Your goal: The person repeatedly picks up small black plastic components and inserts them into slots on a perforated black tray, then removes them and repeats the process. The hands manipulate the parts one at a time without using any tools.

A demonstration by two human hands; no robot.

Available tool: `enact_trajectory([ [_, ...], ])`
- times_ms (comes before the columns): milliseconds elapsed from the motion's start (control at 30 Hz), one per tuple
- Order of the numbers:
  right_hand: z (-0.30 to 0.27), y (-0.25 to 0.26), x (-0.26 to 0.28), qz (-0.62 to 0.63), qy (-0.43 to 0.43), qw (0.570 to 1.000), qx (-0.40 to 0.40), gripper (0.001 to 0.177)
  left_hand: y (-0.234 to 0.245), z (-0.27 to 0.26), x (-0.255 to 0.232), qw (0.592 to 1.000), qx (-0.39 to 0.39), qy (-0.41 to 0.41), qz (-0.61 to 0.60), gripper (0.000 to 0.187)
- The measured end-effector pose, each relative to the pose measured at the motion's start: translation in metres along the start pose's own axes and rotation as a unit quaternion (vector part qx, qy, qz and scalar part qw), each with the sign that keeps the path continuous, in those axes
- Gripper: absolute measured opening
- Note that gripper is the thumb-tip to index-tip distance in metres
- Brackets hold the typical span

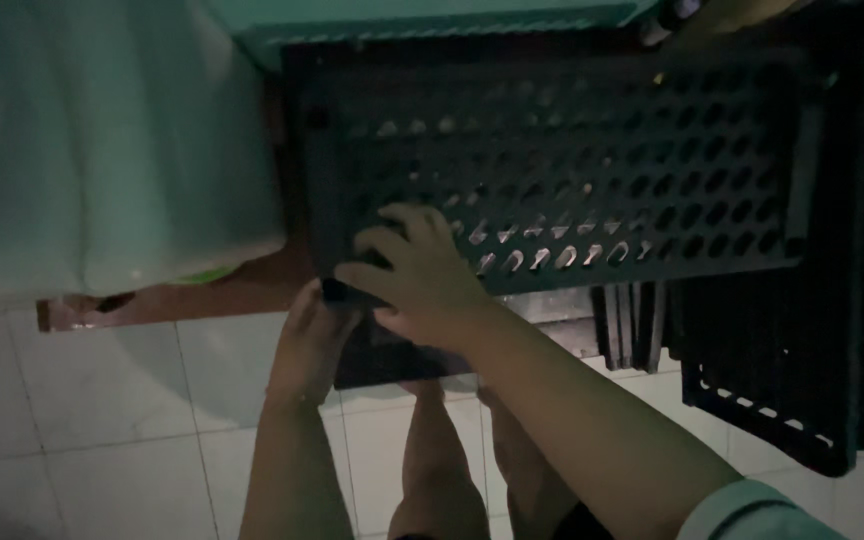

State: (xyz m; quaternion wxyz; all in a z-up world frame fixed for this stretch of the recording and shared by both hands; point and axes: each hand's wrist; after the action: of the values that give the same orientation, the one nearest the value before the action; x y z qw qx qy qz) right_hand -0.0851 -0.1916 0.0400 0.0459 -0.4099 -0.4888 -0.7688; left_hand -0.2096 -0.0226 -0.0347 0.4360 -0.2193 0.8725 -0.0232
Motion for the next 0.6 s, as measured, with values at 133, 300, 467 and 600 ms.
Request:
enact_trajectory([
  [133,-0.004,-0.007,0.002,-0.011,-0.002,1.000,-0.003,0.055,-0.009,0.005,0.003,1.000,0.005,-0.018,-0.022,0.042],
  [300,-0.006,-0.010,0.001,0.000,-0.015,1.000,-0.007,0.053,-0.011,0.004,-0.001,0.999,-0.020,-0.004,-0.049,0.043],
  [467,-0.005,-0.012,0.000,-0.013,-0.023,1.000,-0.004,0.051,-0.010,0.000,-0.009,0.998,-0.040,0.039,-0.019,0.042],
  [600,-0.007,-0.013,0.002,-0.011,-0.027,1.000,-0.005,0.052,-0.012,-0.005,-0.024,0.998,-0.022,0.050,-0.016,0.052],
])
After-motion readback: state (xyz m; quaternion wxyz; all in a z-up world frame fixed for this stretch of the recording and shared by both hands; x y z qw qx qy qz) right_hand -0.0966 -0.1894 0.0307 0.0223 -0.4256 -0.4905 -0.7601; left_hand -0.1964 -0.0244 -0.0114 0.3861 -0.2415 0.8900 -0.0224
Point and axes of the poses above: each hand's wrist, its own z-axis towards the middle knuckle, its own y-axis out of the back of the hand, x = y × z, and after that the axes turned 11 degrees about z, right-handed
